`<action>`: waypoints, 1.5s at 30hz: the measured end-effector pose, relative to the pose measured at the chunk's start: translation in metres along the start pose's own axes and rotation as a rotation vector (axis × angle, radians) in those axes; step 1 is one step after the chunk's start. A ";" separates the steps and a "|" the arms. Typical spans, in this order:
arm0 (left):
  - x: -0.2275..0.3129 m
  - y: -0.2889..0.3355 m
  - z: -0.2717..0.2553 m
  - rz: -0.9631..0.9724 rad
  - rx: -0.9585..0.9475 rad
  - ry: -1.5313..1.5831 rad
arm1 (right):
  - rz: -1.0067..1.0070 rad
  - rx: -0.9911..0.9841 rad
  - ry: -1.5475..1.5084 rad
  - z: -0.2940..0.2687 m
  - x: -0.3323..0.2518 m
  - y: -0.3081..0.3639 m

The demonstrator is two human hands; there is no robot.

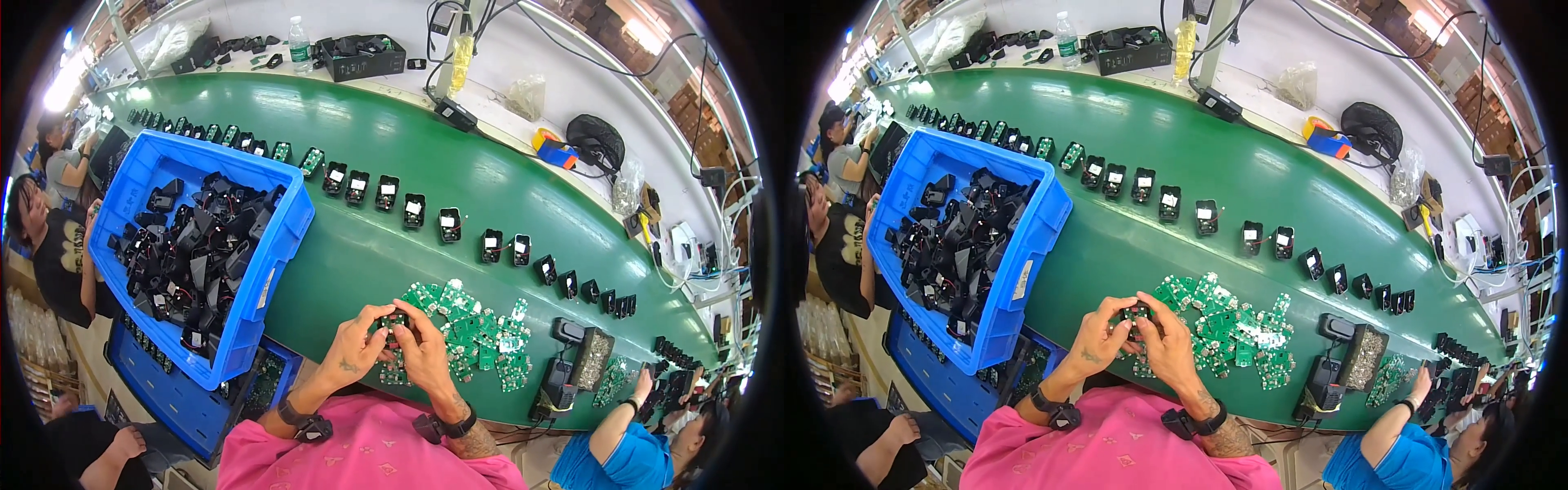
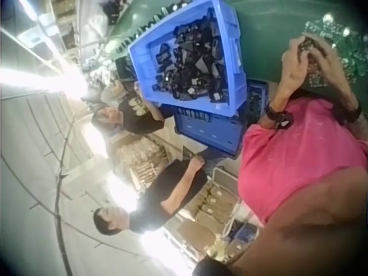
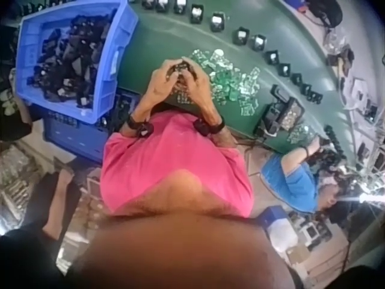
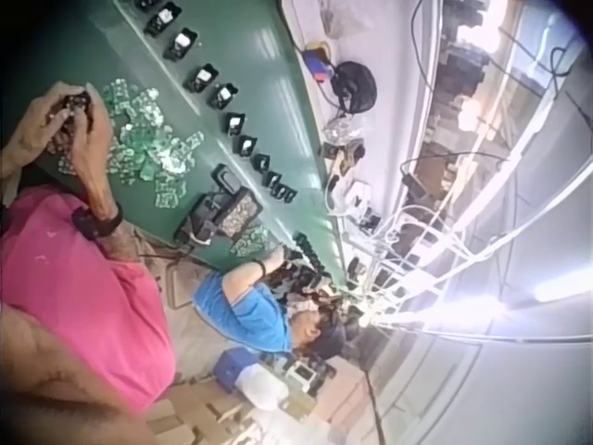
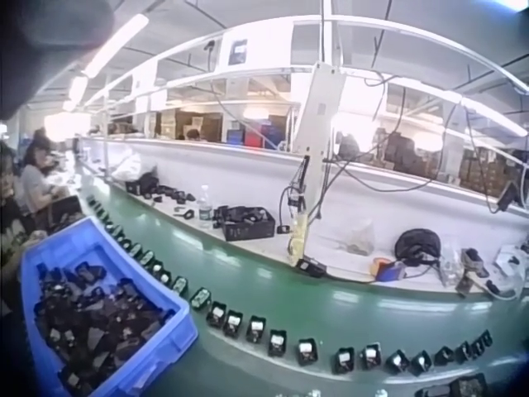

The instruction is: The person assembles electronic devices by hand, picking up a circuit board and a plastic housing, fitting the board into the housing, and placing the assembled unit onto the green conveyor belt.

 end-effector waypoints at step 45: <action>-0.015 -0.041 -0.006 -0.565 -0.214 0.695 | 0.292 -0.146 -0.138 -0.033 -0.026 -0.019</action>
Point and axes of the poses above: each hand's wrist, its own y-axis away from the middle knuckle, its own z-axis out of the palm, x = y × z, the point moved 2 cm from there along -y, towards the middle knuckle, and after that the axes turned 3 degrees about -y, right-handed, at the moved point
